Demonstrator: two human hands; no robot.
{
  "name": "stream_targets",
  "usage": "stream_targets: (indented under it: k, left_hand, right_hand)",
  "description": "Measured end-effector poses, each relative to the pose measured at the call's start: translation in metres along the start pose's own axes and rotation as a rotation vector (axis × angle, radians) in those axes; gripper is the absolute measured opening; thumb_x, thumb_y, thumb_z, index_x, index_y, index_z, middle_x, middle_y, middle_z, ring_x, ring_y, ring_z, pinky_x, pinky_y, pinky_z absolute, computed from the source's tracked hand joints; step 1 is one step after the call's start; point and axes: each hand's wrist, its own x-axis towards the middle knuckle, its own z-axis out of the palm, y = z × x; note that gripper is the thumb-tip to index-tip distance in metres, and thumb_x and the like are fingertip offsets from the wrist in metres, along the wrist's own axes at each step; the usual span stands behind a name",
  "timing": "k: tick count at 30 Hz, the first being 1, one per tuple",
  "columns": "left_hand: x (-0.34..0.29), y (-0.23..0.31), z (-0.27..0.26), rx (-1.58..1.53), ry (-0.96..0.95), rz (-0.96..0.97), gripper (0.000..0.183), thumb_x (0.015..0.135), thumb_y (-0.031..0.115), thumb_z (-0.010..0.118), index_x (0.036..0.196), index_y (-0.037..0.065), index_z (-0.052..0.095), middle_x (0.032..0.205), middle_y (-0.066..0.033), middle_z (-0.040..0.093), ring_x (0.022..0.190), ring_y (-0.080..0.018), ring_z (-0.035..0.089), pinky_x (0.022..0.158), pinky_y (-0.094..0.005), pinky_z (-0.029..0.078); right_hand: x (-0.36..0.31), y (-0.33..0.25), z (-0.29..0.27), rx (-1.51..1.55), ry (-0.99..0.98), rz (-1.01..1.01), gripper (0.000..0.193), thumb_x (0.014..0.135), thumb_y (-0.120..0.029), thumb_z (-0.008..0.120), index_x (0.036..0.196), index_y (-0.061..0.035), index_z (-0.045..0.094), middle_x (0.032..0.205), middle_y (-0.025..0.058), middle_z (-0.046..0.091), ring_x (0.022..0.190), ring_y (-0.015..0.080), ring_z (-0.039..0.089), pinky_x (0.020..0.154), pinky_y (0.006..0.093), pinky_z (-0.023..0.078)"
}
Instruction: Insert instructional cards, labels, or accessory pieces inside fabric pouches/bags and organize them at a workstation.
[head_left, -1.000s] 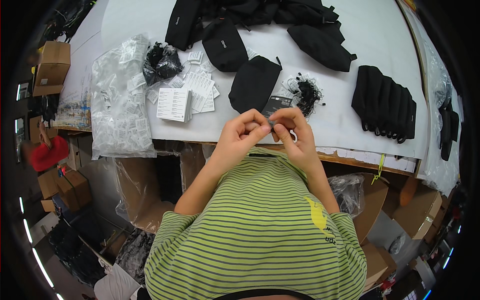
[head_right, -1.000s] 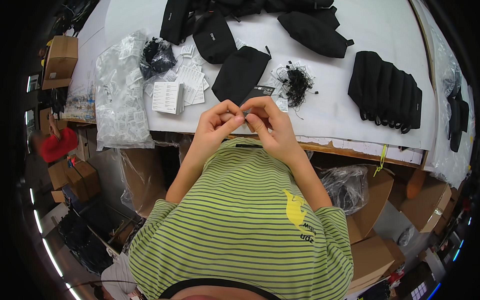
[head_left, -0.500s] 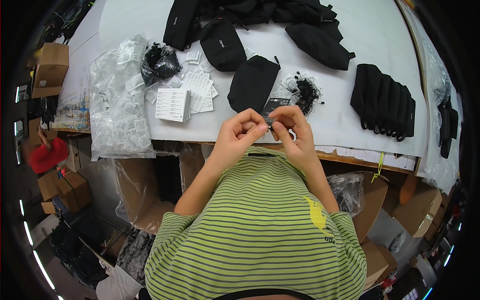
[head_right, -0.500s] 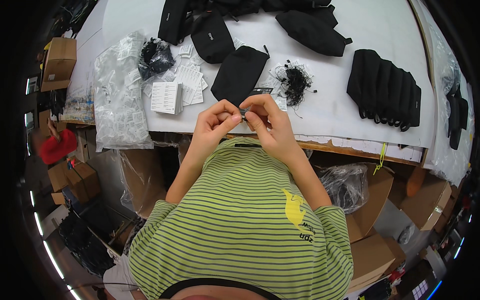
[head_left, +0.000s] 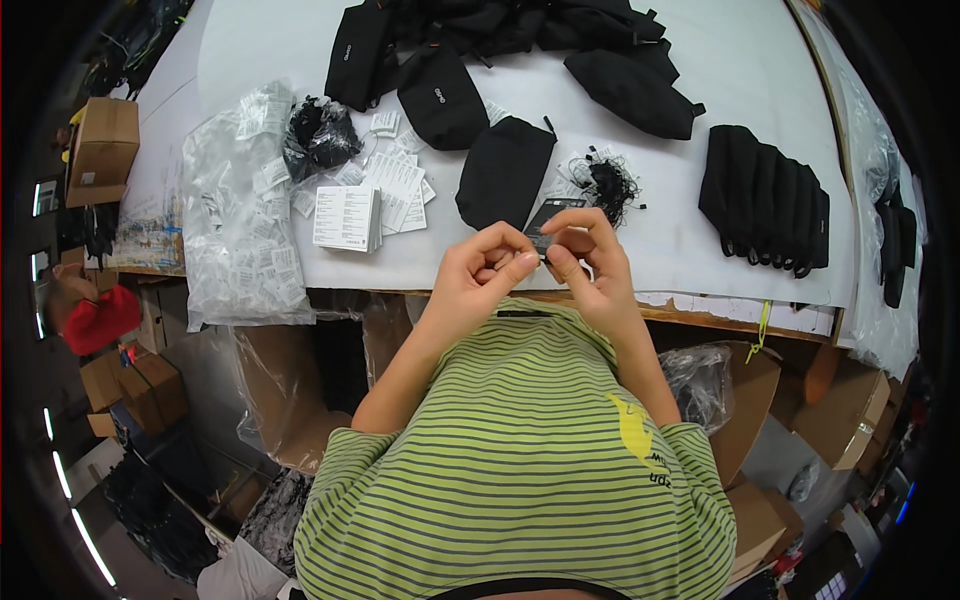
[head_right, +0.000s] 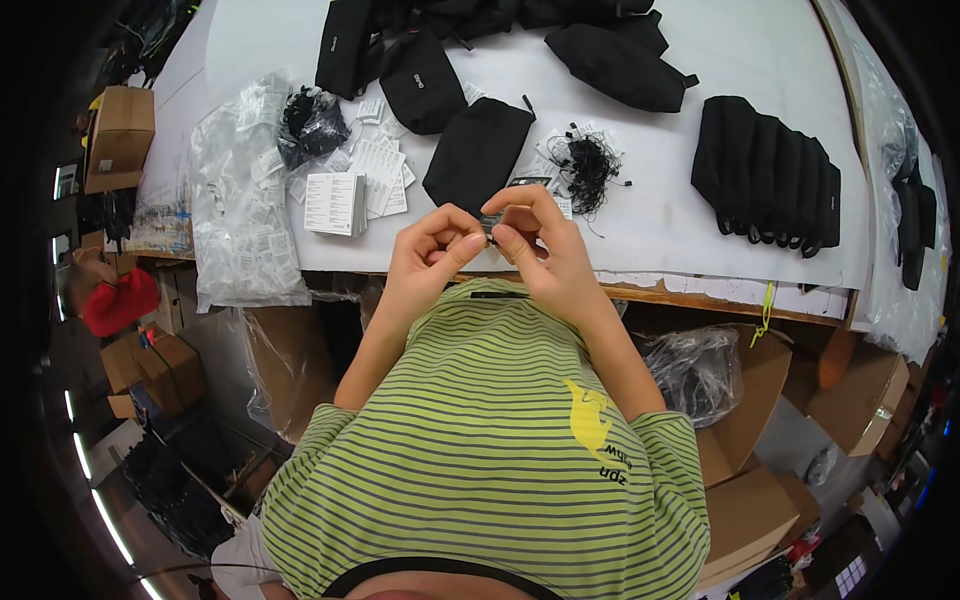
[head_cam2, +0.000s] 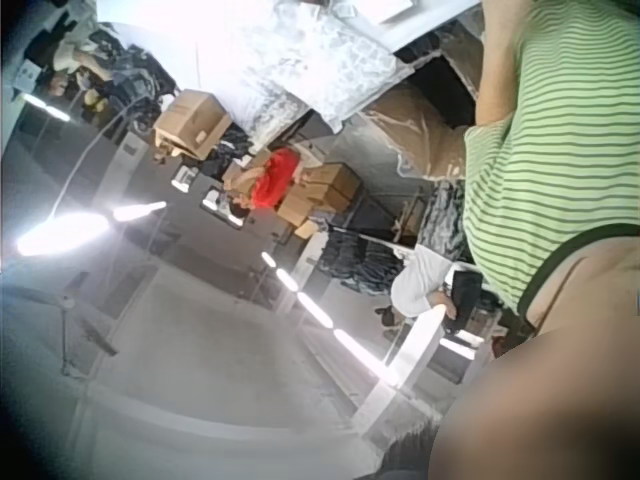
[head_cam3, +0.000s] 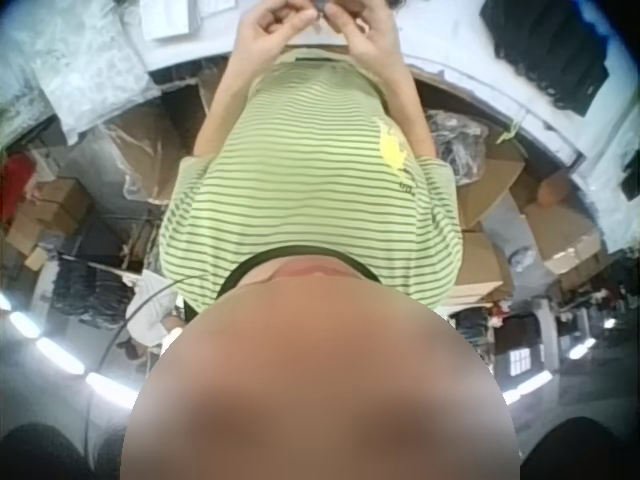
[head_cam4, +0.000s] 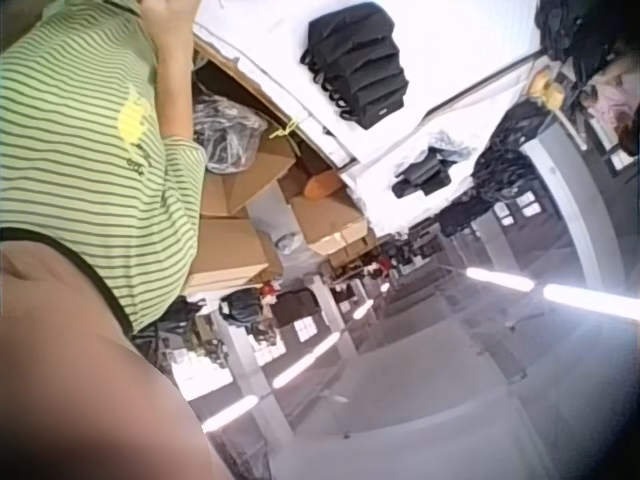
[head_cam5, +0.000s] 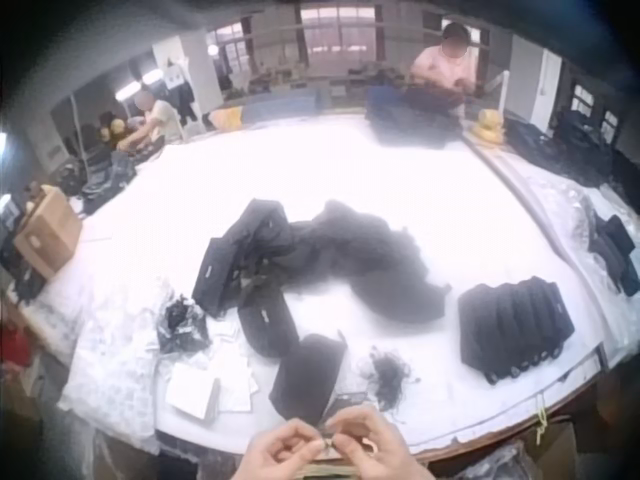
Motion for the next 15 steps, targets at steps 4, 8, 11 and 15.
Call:
stream_targets:
  k: [4, 8, 11, 15]
  left_hand:
    - [-0.001, 0.000, 0.000, 0.012, -0.022, 0.008, 0.010, 0.090, 0.010, 0.060, 0.087, 0.002, 0.055, 0.063, 0.0082, 0.044, 0.053, 0.0022, 0.024, 0.047, -0.0175, 0.017]
    - [-0.002, 0.001, 0.000, 0.056, -0.007, 0.017, 0.009, 0.090, 0.009, 0.059, 0.087, 0.002, 0.055, 0.064, 0.0081, 0.044, 0.053, 0.0022, 0.024, 0.047, -0.0176, 0.016]
    - [-0.002, 0.004, 0.002, 0.085, -0.019, 0.015, 0.008, 0.090, 0.009, 0.059, 0.088, 0.002, 0.055, 0.064, 0.0082, 0.045, 0.054, 0.0021, 0.026, 0.047, -0.0174, 0.018]
    - [0.013, 0.007, -0.008, -0.141, -0.240, -0.094, 0.009, 0.091, 0.010, 0.058, 0.087, 0.003, 0.054, 0.064, 0.0088, 0.045, 0.057, 0.0013, 0.030, 0.049, -0.0175, 0.022]
  right_hand:
    - [-0.001, -0.001, -0.001, -0.045, -0.014, -0.012, 0.017, 0.089, -0.003, 0.054, 0.106, -0.0044, 0.050, 0.067, 0.0004, 0.051, 0.061, 0.0062, 0.045, 0.056, 0.0194, 0.035]
    - [-0.002, -0.005, 0.001, -0.162, -0.048, -0.033, 0.018, 0.089, 0.001, 0.052, 0.106, -0.0042, 0.050, 0.067, 0.0010, 0.051, 0.062, 0.0065, 0.047, 0.057, 0.0197, 0.039]
    - [-0.003, -0.008, -0.001, -0.189, -0.066, -0.021, 0.019, 0.088, 0.002, 0.052, 0.106, -0.0041, 0.049, 0.068, 0.0015, 0.051, 0.063, 0.0060, 0.048, 0.058, 0.0191, 0.039]
    - [-0.004, -0.009, 0.000, -0.044, -0.056, 0.009, 0.020, 0.088, 0.001, 0.052, 0.106, -0.0043, 0.048, 0.069, 0.0013, 0.052, 0.063, 0.0051, 0.047, 0.060, 0.0185, 0.038]
